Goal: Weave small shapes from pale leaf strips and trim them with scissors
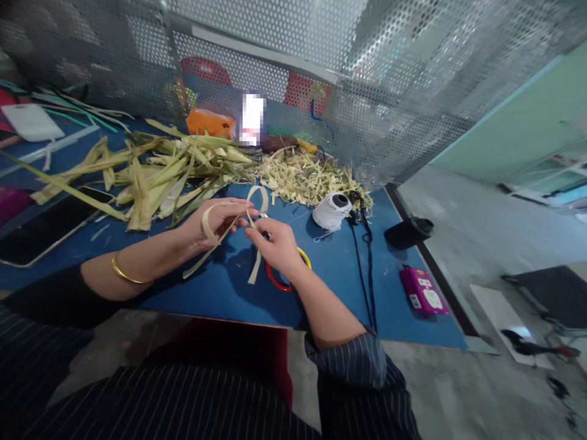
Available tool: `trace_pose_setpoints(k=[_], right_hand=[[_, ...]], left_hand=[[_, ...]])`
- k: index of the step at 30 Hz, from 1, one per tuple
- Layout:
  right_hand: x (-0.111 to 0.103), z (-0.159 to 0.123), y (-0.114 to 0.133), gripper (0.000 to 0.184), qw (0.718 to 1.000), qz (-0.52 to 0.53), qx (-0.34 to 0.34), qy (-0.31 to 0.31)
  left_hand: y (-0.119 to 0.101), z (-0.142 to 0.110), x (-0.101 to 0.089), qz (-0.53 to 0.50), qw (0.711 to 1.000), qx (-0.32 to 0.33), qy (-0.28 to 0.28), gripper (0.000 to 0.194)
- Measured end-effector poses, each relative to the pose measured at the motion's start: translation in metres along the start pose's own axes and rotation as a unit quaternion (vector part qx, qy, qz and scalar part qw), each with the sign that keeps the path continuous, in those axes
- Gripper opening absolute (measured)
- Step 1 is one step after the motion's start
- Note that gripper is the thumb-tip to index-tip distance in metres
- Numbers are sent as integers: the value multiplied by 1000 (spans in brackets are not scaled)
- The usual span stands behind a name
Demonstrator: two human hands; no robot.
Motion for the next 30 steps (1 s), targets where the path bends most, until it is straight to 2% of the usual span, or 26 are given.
trace_pose_setpoints(k=[4, 7, 10, 12, 14, 18, 23, 24, 28, 30], right_hand=[[-11, 1, -1, 33, 998, 38, 22, -47], [-19, 4, -7, 29, 987, 99, 63, -106], [-14, 8, -12, 22, 971, 201, 96, -87], [-7, 10, -16, 20, 955, 267, 118, -55], [-2, 12, -20, 17, 944, 300, 131, -51], [-3, 13, -27, 22, 946, 281, 135, -88], [-17, 10, -20, 34, 957, 228, 147, -99], [-18, 8, -17, 37, 958, 228, 152, -84], [-2, -2, -1, 34, 955, 218, 163, 113], [3, -4, 0, 29, 958, 192, 157, 141]], left_hand=[[0, -1, 0, 12, 1000, -6, -15, 15], [0, -4, 4, 18, 1000, -7, 16, 16], [5, -8, 9, 42, 996, -22, 73, 19], [9, -9, 10, 65, 993, -22, 91, 19], [14, -9, 11, 86, 991, -19, 100, 16], [19, -9, 13, 90, 990, -36, 100, 11], [13, -7, 7, 60, 997, -34, 32, 19], [11, -5, 5, 53, 998, -23, 17, 23], [7, 4, -8, 34, 999, -4, -20, 25], [7, 8, -11, 0, 1000, -22, -10, 20]])
Point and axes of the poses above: each hand's wrist, its own z-axis towards the middle knuckle, its own x-axis out of the palm, y = z × x, the point moved 4 cm from there along z, towards the middle knuckle, and after that the axes turned 13 degrees about x, right-handed, at the moved point
